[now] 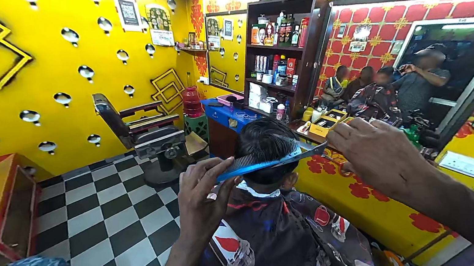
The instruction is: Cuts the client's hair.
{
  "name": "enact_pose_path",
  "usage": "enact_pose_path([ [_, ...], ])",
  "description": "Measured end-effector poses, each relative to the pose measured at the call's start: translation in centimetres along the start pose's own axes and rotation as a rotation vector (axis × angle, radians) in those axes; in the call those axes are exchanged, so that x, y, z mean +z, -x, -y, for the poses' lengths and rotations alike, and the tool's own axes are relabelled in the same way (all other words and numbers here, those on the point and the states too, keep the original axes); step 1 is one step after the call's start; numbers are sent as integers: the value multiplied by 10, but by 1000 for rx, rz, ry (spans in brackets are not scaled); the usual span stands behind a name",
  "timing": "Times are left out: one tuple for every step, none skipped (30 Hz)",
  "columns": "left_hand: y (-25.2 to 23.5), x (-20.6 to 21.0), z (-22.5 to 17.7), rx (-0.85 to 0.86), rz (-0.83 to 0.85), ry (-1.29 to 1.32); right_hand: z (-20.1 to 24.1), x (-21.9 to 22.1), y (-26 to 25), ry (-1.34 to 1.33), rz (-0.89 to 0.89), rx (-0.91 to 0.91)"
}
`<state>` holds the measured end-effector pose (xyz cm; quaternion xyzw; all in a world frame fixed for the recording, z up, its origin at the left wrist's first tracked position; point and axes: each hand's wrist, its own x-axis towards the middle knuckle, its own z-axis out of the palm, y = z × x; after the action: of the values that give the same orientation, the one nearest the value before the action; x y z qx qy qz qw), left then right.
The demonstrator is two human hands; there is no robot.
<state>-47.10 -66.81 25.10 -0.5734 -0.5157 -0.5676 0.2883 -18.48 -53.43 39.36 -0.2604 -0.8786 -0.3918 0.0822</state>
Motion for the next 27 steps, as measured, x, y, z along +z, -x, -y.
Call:
enact_pose_path([
  [-1,1,-1,18,-18,-13,4,-1,-2,-6,-3,-3],
  [-1,1,-2,37,-35,-26,9,-2,-4,-10,-11,-9],
  [-1,1,-3,52,-51,-34,12,-4,-4,-18,-17,-20],
  [-1,1,-4,62,-63,-41,14,-6,-3,-27,-38,-43],
  [-1,1,-5,66,-68,-44,15,-7,-1,-23,-57,-69],
  [-1,0,-5,68,-69,-43,14,-10,3,-15,-59,-81],
  [-1,-1,-5,69,-70,-39,13,-12,8,-20,-52,-76],
  [-1,-1,-5,71,-69,-36,10,-13,12,-26,-49,-61],
  [-1,-2,-6,71,-67,-35,7,-14,15,-32,-50,-34],
  [-1,-3,-6,72,-64,-34,5,-14,16,-32,-51,-8],
  [-1,-4,-7,73,-61,-34,4,-14,17,-25,-57,18],
  [-1,-4,-7,76,-59,-33,4,-14,16,-16,-63,36],
  [-1,-4,-7,81,-59,-34,6,-12,14,-9,-62,49],
  [-1,-4,-7,86,-57,-36,8,-10,12,2,-51,59],
  [-2,-3,-7,91,-57,-37,12,-9,9,4,-54,56],
  [-2,-3,-8,94,-57,-38,15,-9,7,-1,-66,43],
  [-2,-3,-8,94,-60,-39,18,-10,6,-4,-88,25],
  [-2,-3,-9,90,-66,-37,19,-11,6,-5,-101,8],
  [-1,-3,-10,85,-77,-32,20,-12,7,-4,-102,-7],
  [2,-2,-11,84,-83,-22,18,-14,10,-6,-90,-16],
  [7,-2,-11,92,-68,-12,14,-15,13,-26,-83,-15],
  [13,-3,-11,116,-17,-12,10,-16,17,-48,-86,-4],
  [18,-3,-10,156,53,-16,5,-16,20,-64,-101,22],
  [21,-3,-8,193,126,-28,-1,-16,21,-66,-125,54],
  [21,-2,-6,204,178,-40,-7,-14,21,-69,-155,73],
  [21,-2,-4,191,188,-36,-14,-12,21,-67,-177,78],
  [18,-1,-3,158,173,-16,-20,-10,20,-59,-193,65],
])
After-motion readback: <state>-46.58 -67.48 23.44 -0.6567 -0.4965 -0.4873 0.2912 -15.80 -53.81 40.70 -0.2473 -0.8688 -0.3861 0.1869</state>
